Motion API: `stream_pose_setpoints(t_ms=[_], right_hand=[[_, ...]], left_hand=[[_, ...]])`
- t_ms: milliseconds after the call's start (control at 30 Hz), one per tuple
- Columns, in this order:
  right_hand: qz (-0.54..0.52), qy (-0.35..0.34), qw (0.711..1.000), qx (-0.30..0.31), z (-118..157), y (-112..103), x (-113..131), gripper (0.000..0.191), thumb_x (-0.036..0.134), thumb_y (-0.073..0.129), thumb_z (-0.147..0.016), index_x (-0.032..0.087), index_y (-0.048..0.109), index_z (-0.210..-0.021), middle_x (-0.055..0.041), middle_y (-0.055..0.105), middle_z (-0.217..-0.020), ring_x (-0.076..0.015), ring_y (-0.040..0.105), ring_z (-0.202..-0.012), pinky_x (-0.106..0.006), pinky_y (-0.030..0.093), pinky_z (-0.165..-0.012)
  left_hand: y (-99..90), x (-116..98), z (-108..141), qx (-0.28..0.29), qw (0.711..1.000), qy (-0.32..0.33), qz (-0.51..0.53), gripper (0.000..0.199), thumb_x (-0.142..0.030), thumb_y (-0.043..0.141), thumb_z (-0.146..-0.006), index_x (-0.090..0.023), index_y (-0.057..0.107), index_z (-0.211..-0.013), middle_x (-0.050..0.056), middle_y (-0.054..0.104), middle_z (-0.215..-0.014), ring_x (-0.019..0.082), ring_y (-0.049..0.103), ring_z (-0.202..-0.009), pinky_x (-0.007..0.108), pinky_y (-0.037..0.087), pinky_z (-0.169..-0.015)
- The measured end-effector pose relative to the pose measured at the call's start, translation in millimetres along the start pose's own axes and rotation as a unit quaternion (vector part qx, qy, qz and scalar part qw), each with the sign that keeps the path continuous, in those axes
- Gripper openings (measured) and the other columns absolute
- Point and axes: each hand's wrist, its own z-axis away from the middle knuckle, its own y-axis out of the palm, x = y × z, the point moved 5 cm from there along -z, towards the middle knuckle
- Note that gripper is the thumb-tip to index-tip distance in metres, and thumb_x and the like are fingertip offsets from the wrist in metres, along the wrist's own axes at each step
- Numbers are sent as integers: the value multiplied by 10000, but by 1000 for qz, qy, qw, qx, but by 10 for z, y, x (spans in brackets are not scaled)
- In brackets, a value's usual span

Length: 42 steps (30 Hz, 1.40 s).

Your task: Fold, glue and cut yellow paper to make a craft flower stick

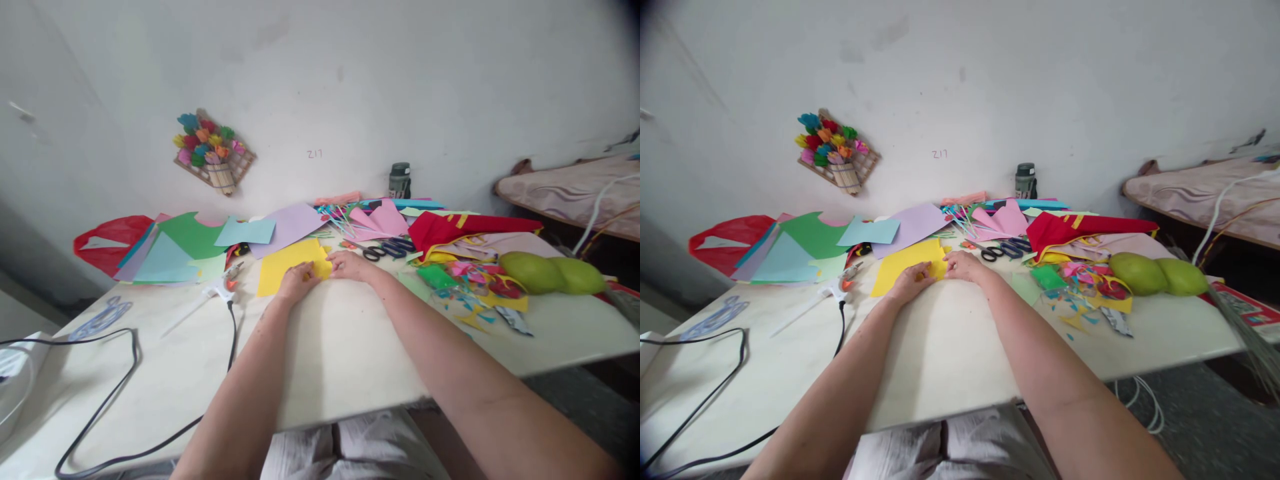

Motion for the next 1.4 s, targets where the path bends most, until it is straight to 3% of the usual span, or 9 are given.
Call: stream_pose_setpoints(t_ms=[133, 300, 467, 567, 1067, 1400], right_hand=[[11, 13, 1000, 21, -1, 38, -28, 43, 216, 654, -623, 176, 649, -609, -36, 611, -1064, -179, 557, -953, -259, 413, -823], [56, 8, 998, 13, 15, 2, 23, 51, 230, 657, -623, 181, 645, -609, -30, 608, -1061, -188, 514, -1010, -279, 373, -881], [91, 12, 996, 12, 17, -1, 57, 104, 293, 652, -640, 189, 649, -634, -39, 567, -1130, -194, 493, -1038, -304, 346, -908], [104, 16, 994, -4, 8, 5, 45, 132, 323, 655, -640, 191, 652, -646, -44, 552, -1146, -193, 487, -1043, -301, 353, -898], [166, 59, 984, 33, -9, 7, 83, 160, 392, 649, -618, 232, 655, -612, 12, 566, -1115, -223, 448, -1059, -338, 341, -886], [174, 38, 983, 35, -12, -11, 64, 168, 387, 653, -617, 225, 635, -576, 6, 580, -1097, -222, 463, -1036, -350, 307, -917]], left_hand=[[5, 26, -6, 11, 1000, -11, 1, 180, -362, 558, -692, -208, 604, -771, 22, 588, -1110, 177, 477, -1091, 287, 343, -936], [-15, 0, 6, 26, 999, -30, -18, 175, -369, 532, -705, -203, 588, -721, 39, 505, -1231, 193, 404, -1172, 349, 267, -996], [-25, -9, 21, 34, 996, -51, -65, 219, -429, 501, -713, -222, 571, -693, -13, 436, -1294, 231, 250, -1262, 489, 85, -1031], [-16, -1, 17, 34, 994, -47, -95, 232, -444, 483, -720, -232, 573, -691, -37, 432, -1296, 225, 191, -1283, 500, 33, -1031], [39, 15, -13, 55, 984, -55, -163, 354, -502, 398, -751, -213, 584, -669, -5, 405, -1320, 250, 122, -1296, 498, 20, -1030], [69, 4, -26, 54, 985, -68, -149, 322, -449, 413, -767, -183, 551, -647, 55, 370, -1340, 277, 150, -1288, 461, 95, -1033]])
